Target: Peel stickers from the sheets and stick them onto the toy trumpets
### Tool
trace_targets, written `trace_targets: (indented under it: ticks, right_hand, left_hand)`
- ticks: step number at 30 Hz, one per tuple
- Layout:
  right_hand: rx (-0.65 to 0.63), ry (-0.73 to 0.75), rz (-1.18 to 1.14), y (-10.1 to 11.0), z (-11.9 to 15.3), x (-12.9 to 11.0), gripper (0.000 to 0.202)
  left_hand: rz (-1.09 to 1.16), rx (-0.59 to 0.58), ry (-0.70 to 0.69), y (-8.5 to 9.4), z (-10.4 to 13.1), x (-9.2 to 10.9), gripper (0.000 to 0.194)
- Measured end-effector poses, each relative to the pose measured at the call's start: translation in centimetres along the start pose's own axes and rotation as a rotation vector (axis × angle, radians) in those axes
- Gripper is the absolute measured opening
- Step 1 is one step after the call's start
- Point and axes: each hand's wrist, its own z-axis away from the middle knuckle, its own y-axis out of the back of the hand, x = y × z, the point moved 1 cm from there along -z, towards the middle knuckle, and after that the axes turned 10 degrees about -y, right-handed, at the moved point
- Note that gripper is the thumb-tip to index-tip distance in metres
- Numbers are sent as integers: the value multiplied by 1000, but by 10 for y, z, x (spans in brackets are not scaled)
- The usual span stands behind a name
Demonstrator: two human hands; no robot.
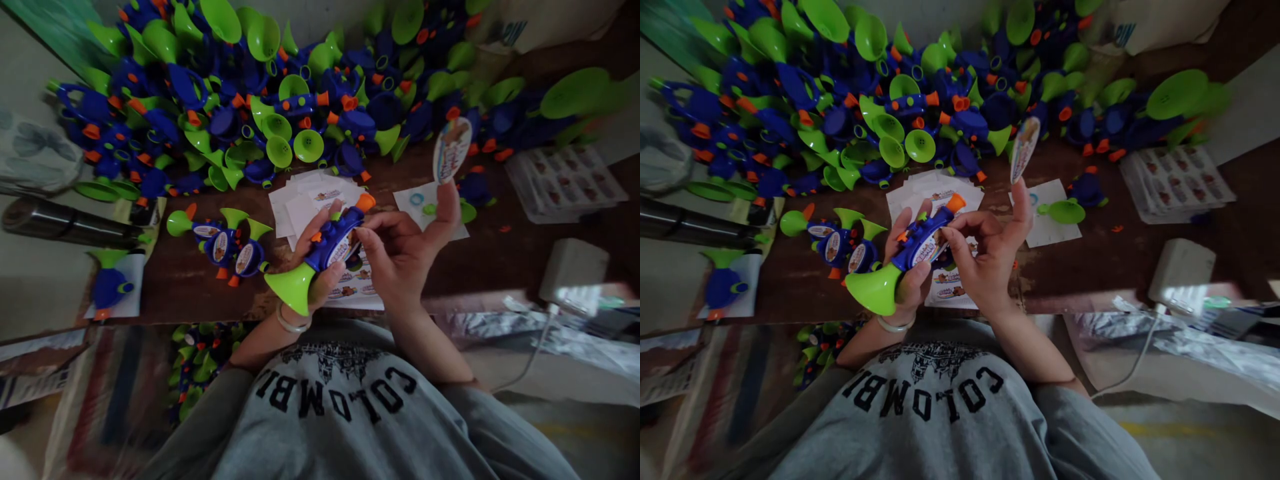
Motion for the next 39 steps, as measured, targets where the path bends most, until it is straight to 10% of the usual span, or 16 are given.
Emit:
trace_targets:
  ticks: [8, 13, 16, 19, 22, 30, 39]
  right_hand:
    - [207, 166, 157, 10, -20, 24, 85]
    - [-107, 40, 103, 5, -15, 29, 75]
    - [21, 61, 145, 5, -15, 21, 75]
    - [234, 228, 198, 11, -18, 17, 79]
    - [125, 343, 133, 12, -7, 18, 84]
    - [-373, 191, -76, 9, 26, 9, 74]
    - [-186, -241, -413, 8, 1, 1, 21]
  left_hand:
    - [60, 51, 58, 1, -3, 5, 66]
    - [127, 200, 214, -3, -5, -4, 62]
    - [146, 280, 313, -10, 2, -13, 60]
    - [104, 238, 390, -11, 16, -20, 50]
    - [-43, 108, 254, -1, 25, -18, 72]
    - [-195, -111, 177, 15, 8, 18, 93]
    - [-109, 229, 174, 22, 3, 17, 65]
